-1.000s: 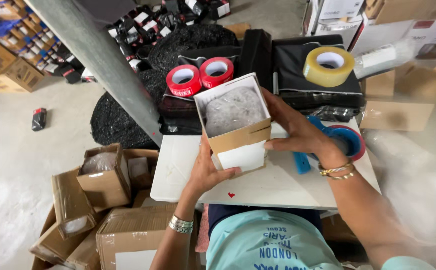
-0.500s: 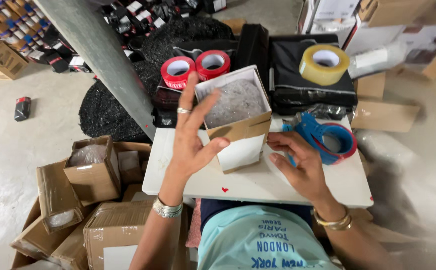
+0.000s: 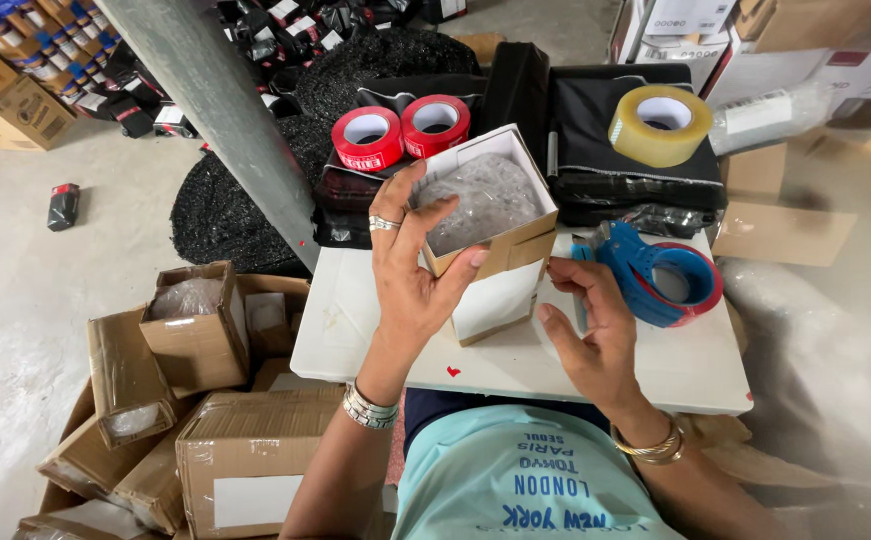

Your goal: The person places items inside small cardboard boxes, inserts the boxes into black plastic shipping mailers, seals the mailers with tape, and attaches printed labels.

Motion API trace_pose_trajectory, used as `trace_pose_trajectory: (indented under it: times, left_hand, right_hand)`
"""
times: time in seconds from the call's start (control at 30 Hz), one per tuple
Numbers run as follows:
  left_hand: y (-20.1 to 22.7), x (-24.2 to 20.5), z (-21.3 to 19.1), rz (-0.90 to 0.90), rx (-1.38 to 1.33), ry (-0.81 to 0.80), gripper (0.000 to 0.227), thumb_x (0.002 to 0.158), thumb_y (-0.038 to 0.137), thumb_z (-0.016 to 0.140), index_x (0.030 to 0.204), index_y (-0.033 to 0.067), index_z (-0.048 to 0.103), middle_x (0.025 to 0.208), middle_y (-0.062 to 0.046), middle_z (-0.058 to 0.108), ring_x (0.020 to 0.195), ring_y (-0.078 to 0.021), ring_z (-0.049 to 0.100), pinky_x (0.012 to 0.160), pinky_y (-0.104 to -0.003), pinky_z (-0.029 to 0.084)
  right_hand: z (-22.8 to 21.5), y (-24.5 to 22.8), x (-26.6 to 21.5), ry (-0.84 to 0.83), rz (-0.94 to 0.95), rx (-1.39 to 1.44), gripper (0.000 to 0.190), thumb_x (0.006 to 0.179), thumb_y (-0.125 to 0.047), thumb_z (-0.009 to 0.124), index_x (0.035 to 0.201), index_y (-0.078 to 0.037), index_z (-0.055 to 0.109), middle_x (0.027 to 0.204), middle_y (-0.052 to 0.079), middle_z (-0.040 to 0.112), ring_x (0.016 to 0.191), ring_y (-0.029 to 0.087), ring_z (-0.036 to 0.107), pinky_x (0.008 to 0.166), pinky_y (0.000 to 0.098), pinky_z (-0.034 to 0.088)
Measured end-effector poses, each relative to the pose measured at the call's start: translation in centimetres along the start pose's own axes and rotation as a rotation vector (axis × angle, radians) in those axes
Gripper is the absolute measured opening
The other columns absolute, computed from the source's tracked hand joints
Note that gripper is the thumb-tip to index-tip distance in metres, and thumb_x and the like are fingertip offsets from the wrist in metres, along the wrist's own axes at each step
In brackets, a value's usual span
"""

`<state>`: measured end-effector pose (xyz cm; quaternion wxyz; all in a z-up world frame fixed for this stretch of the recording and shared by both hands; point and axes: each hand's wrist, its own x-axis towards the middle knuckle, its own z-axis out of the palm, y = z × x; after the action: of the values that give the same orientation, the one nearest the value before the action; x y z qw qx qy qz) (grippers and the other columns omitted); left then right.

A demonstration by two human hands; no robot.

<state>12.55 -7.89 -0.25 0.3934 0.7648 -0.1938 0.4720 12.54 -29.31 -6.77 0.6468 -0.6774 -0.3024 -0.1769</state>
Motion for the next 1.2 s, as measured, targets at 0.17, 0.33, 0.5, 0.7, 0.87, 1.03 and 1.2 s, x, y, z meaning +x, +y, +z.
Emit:
trace_pose_trajectory:
  times: [0.17,0.33,0.5,0.7,0.87,1.03,1.2]
  left_hand:
    - [0.0,-0.1,0.0,-0.006,0.009,-0.002,0.045,0.086,0.028,0.086,0.119,0.0028,0.069,0.154,-0.017,0.049,0.145,-0.0356,0.047,0.117,-0.045,0.042]
    - [0.1,-0.1,0.1,-0.012,-0.005,0.009,0.046,0.087,0.031,0.086,0.119,0.0031,0.070,0.154,-0.017,0.049,0.145,-0.0352,0.047,0.117,-0.045,0.042]
    - [0.1,-0.1,0.1,-0.026,0.004,0.003,0.046,0.086,0.032,0.086,0.118,0.0037,0.070,0.154,-0.016,0.049,0.145,-0.0355,0.046,0.120,-0.046,0.044]
    - [0.2,-0.1,0.0,-0.012,0.009,0.007,0.046,0.086,0.030,0.087,0.119,0.0029,0.070,0.154,-0.016,0.049,0.147,-0.0356,0.046,0.123,-0.048,0.042]
    - [0.4,0.0,0.0,-0.022,-0.012,0.010,0.046,0.086,0.030,0.086,0.119,0.0026,0.070,0.154,-0.017,0.049,0.147,-0.0359,0.046,0.122,-0.048,0.042]
    - [0.5,0.1,-0.2,-0.020,-0.017,-0.006,0.043,0.087,0.028,0.086,0.118,0.0028,0.069,0.155,-0.018,0.048,0.147,-0.0364,0.045,0.123,-0.048,0.041]
    - [0.5,0.2,-0.6,-0.009,-0.006,-0.026,0.043,0.087,0.028,0.086,0.118,0.0028,0.070,0.153,-0.019,0.050,0.145,-0.0365,0.047,0.122,-0.048,0.041]
  right_hand:
    - [0.8,-0.3,-0.4,0.023,-0.023,-0.002,0.048,0.092,0.000,0.069,0.137,0.003,0.051,0.133,0.011,0.051,0.120,0.019,0.055,0.109,0.0340,0.048]
    - [0.9,-0.4,-0.5,0.036,-0.014,0.006,0.049,0.093,0.002,0.069,0.138,0.003,0.050,0.132,0.011,0.051,0.119,0.019,0.055,0.109,0.0342,0.048]
    - [1.2,-0.1,-0.8,0.064,0.011,0.061,0.047,0.092,0.002,0.068,0.136,0.002,0.051,0.133,0.010,0.051,0.119,0.018,0.055,0.108,0.0339,0.047]
    - [0.9,0.5,-0.8,0.023,0.026,0.044,0.042,0.092,0.003,0.069,0.132,0.003,0.056,0.129,0.011,0.053,0.116,0.017,0.054,0.106,0.0329,0.046]
    - [0.7,0.6,-0.3,0.010,-0.031,0.076,0.032,0.093,0.001,0.069,0.123,0.002,0.057,0.128,0.010,0.055,0.117,0.017,0.056,0.106,0.0316,0.047]
    - [0.6,0.4,0.9,-0.013,0.093,-0.184,0.014,0.090,-0.010,0.079,0.092,-0.001,0.068,0.081,0.004,0.067,0.073,0.011,0.062,0.069,0.0263,0.051]
    - [0.5,-1.4,1.3,-0.078,0.120,-0.304,0.013,0.087,-0.011,0.079,0.083,-0.003,0.070,0.074,0.006,0.067,0.065,0.016,0.063,0.061,0.0285,0.048]
